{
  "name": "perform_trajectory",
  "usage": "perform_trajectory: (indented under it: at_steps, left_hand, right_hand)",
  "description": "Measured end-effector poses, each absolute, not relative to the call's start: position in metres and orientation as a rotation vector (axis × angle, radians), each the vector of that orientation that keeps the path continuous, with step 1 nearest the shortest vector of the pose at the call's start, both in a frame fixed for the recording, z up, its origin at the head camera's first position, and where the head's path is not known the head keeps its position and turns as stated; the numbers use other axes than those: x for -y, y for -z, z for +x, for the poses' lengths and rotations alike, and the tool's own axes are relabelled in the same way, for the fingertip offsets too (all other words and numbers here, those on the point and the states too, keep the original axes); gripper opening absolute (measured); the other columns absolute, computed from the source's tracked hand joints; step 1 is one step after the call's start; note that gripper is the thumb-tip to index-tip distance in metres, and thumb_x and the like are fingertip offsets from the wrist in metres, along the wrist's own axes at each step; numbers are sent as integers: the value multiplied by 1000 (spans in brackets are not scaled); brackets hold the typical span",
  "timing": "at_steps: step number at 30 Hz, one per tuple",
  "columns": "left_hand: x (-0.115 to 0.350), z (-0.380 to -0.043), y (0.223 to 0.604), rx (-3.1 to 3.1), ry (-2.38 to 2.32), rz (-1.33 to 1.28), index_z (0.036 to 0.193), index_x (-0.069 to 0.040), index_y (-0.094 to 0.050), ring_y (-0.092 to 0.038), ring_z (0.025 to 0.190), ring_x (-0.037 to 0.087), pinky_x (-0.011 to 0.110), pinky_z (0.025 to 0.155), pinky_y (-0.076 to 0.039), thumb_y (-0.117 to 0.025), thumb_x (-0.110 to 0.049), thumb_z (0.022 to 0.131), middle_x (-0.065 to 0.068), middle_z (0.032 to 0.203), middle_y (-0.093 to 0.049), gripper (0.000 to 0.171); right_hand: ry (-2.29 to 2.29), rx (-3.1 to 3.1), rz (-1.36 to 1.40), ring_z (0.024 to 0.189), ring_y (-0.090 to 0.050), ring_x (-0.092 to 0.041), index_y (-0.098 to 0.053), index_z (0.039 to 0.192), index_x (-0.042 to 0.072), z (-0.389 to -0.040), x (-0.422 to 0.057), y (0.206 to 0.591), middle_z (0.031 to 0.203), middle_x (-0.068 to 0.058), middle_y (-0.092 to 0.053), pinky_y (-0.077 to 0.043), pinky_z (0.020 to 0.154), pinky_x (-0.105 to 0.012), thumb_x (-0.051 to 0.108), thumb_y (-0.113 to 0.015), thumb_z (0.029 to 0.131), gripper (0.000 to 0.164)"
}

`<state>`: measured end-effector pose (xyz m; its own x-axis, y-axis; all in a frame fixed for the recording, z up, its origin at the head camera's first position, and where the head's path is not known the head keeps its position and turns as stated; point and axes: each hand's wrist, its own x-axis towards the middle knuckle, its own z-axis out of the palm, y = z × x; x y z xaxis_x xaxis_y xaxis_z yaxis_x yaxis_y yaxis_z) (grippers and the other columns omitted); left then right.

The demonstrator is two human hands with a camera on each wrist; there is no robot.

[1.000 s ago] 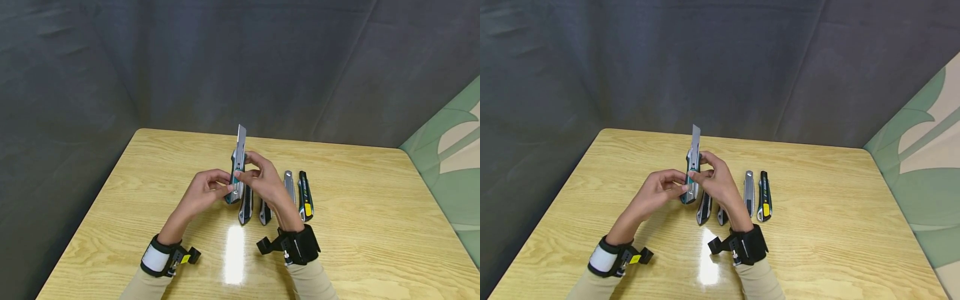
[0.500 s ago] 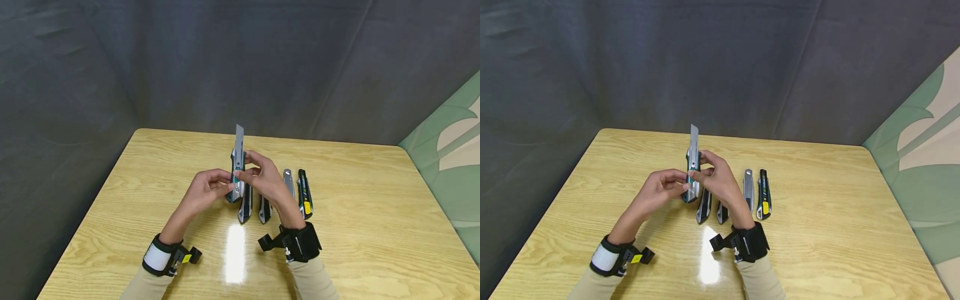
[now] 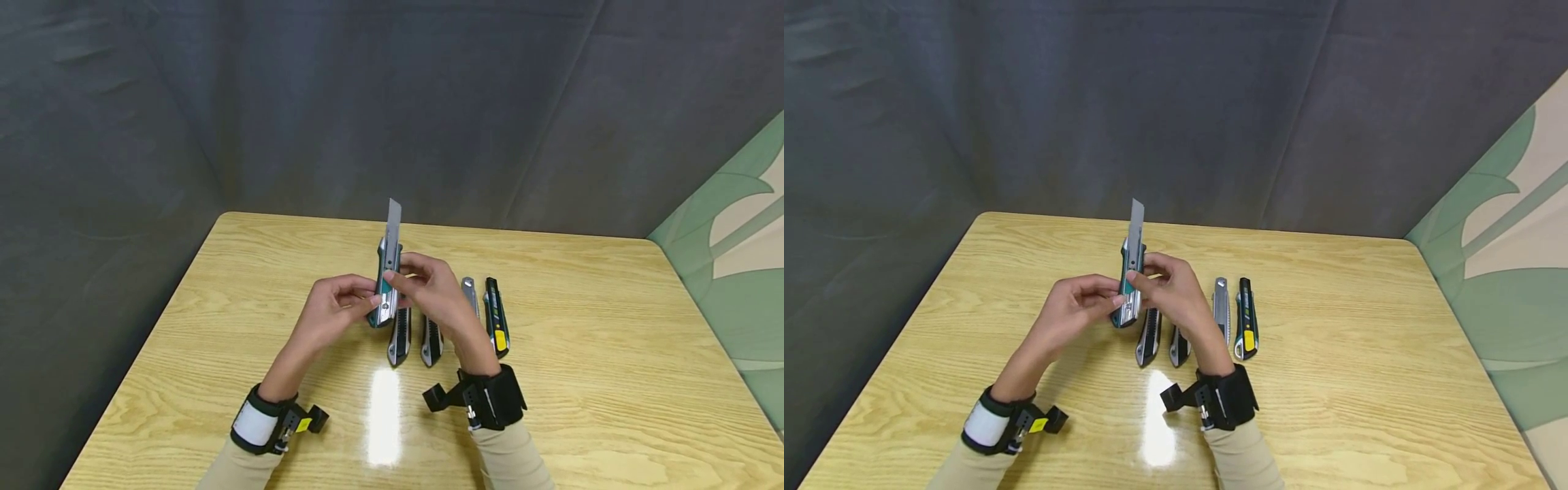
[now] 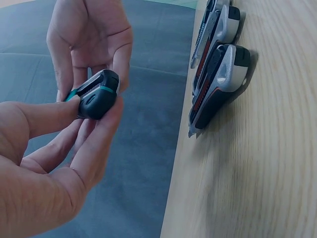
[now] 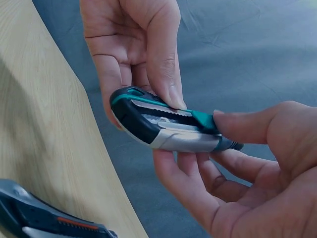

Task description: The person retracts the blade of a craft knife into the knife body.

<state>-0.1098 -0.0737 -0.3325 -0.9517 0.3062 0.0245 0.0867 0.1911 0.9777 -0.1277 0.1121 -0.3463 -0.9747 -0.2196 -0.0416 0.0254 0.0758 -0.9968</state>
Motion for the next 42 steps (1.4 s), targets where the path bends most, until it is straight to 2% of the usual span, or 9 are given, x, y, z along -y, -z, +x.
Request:
perform_trajectory:
  at_steps: [5,9,14,18,24,30,37,42]
  left_hand:
    - [75,-110,333,-2296,-1855,412,102,4,-68,-65,79,31,40,65,-57,-67,-4,84,25,93,-67,20]
    - [76,-110,335,-2299,-1876,411,102,3,-68,-64,79,32,47,68,-55,-67,-3,83,25,91,-67,20]
    - [77,-111,337,-2277,-1874,392,103,3,-68,-63,80,30,56,72,-53,-67,-2,83,24,93,-67,20]
    - [77,-111,338,-2265,-1875,384,105,2,-68,-64,81,30,57,72,-53,-66,-1,83,24,95,-67,22]
    - [78,-109,339,-2227,-1895,350,108,0,-67,-66,83,29,52,71,-55,-66,0,83,23,102,-67,26]
    - [78,-109,338,-2220,-1901,353,110,1,-67,-65,84,29,52,71,-55,-65,1,83,23,104,-67,27]
    - [79,-109,339,-2224,-1887,363,111,1,-68,-64,84,29,45,68,-56,-64,2,83,23,104,-67,27]
    - [81,-117,356,-2203,-1916,367,109,-3,-69,-64,82,30,39,63,-55,-65,1,83,22,101,-68,27]
  right_hand:
    - [2036,-2187,-231,81,-64,-30,-63,110,9,-127,-111,348,101,-19,-60,-59,72,-49,15,-65,88,23]
    - [2016,-2258,-279,79,-62,-28,-64,109,9,-126,-108,348,96,-20,-60,-57,70,-55,10,-65,87,23]
    - [1995,-2281,-288,78,-62,-28,-64,108,10,-125,-107,348,94,-20,-60,-56,69,-57,8,-65,86,22]
    - [1968,-2296,-305,79,-62,-27,-63,110,10,-125,-108,349,96,-21,-60,-55,71,-58,9,-67,85,25]
    - [1927,-2322,-360,80,-61,-26,-62,113,11,-126,-108,350,97,-19,-60,-57,70,-52,9,-67,85,29]
    - [1942,-2295,-391,80,-61,-27,-61,114,10,-126,-109,350,100,-20,-57,-56,72,-55,7,-67,84,30]
    - [1933,-2287,-391,79,-61,-28,-61,113,11,-125,-109,351,100,-20,-57,-56,74,-56,7,-67,84,30]
    - [1915,-2284,-397,80,-60,-27,-60,114,8,-123,-109,345,102,-21,-57,-54,76,-59,6,-66,85,30]
